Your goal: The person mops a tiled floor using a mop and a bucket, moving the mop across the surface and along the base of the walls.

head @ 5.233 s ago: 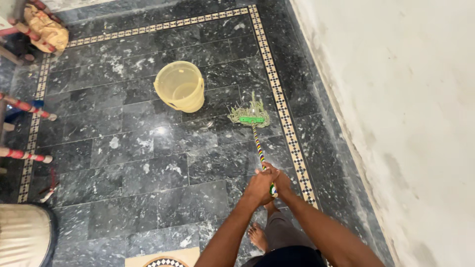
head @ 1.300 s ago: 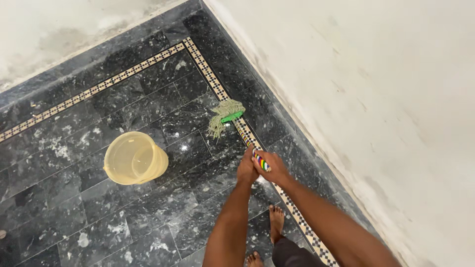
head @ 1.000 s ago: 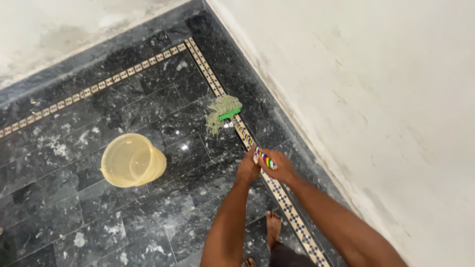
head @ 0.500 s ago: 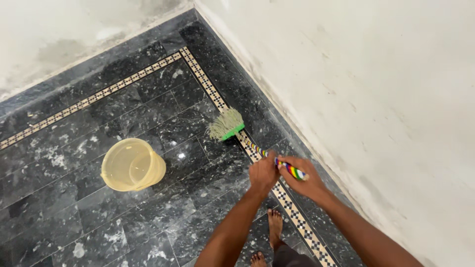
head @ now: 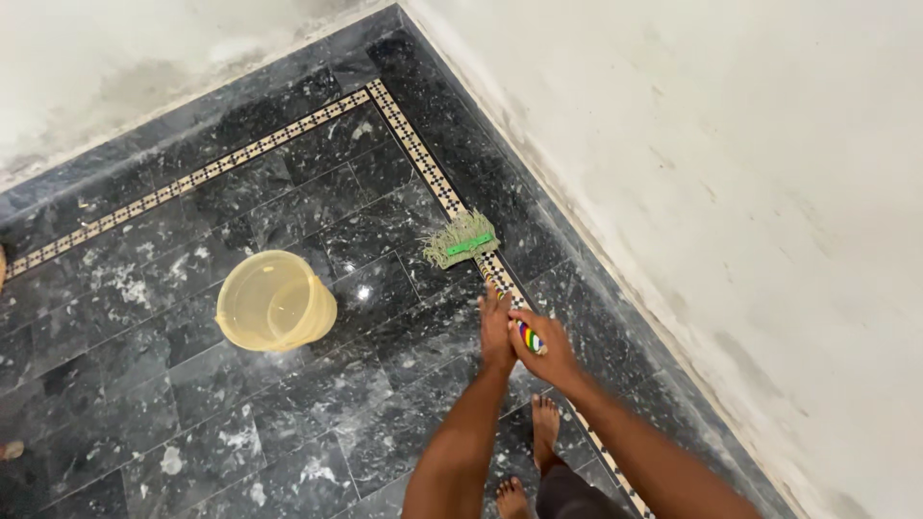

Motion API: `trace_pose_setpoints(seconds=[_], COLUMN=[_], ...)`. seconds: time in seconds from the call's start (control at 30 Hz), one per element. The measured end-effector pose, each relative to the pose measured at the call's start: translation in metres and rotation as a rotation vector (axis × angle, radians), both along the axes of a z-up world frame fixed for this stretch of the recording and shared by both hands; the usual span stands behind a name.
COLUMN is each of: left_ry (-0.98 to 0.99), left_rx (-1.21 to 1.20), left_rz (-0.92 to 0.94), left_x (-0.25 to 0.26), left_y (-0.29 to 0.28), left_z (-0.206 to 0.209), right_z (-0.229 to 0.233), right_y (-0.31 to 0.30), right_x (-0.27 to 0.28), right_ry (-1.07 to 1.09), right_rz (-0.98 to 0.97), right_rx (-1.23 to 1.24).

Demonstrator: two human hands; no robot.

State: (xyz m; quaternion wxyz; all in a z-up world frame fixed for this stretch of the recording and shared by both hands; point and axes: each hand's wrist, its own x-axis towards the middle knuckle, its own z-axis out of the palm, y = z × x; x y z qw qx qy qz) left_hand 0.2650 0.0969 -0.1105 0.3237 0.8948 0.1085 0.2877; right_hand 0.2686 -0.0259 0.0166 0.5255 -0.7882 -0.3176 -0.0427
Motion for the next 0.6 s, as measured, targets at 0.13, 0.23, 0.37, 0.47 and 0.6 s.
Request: trace_pose_setpoints(seconds=[0.13,0.23,0.37,0.47,0.6], left_ry=[0.473,0.654,0.878,0.87,0.782], left_rx=[-0.382,-0.321,-0.329,0.071,0.066], left_rz=[-0.087,-0.067,-0.027,-0.162,-0.167], left_x=[0.016,0.038,0.062,0.068,0.065], left_y=[0.015,0.029,0.033,0.036,0.018], left_z=[-0.026,0.007,0.027,0.002,-0.018], right_z=[-0.034,-0.043,-0.055,-0.064,-0.061], right_y=[0.006,0.014,0.015,0.003,-0.02], right_x=[0.01,0.039,0.057,0.065,0.077], right_ry=[-0.151,-0.149,-0.251,-0.031,-0.19], right_rz=[-0.092,-0.013,-0.033,-0.057,-0.009], right_rx=[0.03,0.087,-0.024,-0.372,-0.567])
